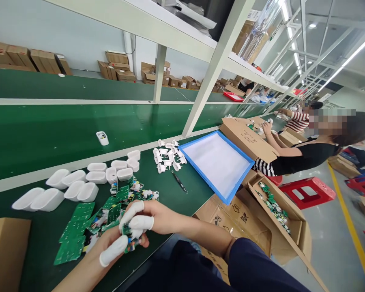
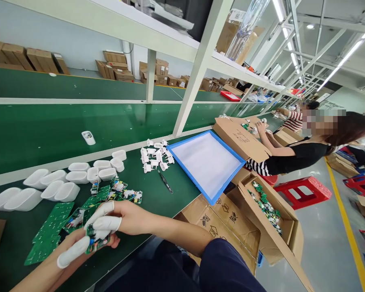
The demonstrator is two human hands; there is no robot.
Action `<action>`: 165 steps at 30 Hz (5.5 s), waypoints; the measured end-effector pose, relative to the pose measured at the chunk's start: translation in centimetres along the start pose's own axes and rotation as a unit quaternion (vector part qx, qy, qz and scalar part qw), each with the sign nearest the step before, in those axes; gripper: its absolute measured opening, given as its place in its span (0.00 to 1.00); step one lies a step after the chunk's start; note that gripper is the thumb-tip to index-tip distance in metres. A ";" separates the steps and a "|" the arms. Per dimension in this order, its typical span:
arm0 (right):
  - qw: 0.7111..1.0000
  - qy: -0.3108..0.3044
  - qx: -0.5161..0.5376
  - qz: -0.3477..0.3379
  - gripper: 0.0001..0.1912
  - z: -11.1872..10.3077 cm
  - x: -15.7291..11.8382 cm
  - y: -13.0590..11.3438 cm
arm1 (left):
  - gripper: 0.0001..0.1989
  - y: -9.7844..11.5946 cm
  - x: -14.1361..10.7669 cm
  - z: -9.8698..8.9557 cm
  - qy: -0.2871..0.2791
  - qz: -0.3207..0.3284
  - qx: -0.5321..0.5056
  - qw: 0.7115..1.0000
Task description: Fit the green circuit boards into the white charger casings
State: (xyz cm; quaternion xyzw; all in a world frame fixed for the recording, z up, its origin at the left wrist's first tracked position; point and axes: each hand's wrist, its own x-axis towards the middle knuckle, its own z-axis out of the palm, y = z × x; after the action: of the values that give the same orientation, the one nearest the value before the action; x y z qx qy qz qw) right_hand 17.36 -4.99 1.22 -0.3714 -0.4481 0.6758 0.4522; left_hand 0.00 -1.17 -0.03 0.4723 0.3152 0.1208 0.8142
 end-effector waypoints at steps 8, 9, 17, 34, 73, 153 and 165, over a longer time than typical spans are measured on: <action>0.998 0.028 -0.042 -0.043 0.29 0.3 -0.1 0.5 | 0.18 0.4 0.4 0.0 -0.040 0.041 0.015 0.998; 0.996 0.030 -0.059 -0.060 0.28 0.4 -0.1 0.5 | 0.18 0.5 0.2 0.2 -0.050 0.043 -0.008 0.998; 0.987 0.083 -0.060 -0.125 0.32 -0.3 -0.2 0.3 | 0.23 1.2 0.3 -0.1 -0.066 0.077 -0.150 0.983; 0.825 0.072 -0.520 -0.208 0.25 -0.1 -1.5 -1.6 | 0.20 0.6 0.4 -0.4 0.109 0.244 0.348 0.899; 0.917 -0.071 -0.283 -0.270 0.26 0.8 7.2 -2.6 | 0.36 1.0 0.2 -1.0 0.109 0.193 0.139 0.965; 0.793 -0.085 -0.432 -0.421 0.25 1.8 2.9 -6.9 | 0.28 1.5 -0.1 -1.8 0.190 0.476 0.277 0.813; 0.801 -0.071 -0.426 -0.414 0.21 1.7 3.5 -6.5 | 0.35 1.0 0.2 -1.9 0.181 0.471 0.217 0.836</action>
State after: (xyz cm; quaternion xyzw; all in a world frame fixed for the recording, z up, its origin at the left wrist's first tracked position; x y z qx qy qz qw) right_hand 16.52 -0.89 7.56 -0.2567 -0.8326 0.1899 0.4525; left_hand -0.94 0.79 0.09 0.6979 0.2150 0.5013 0.4642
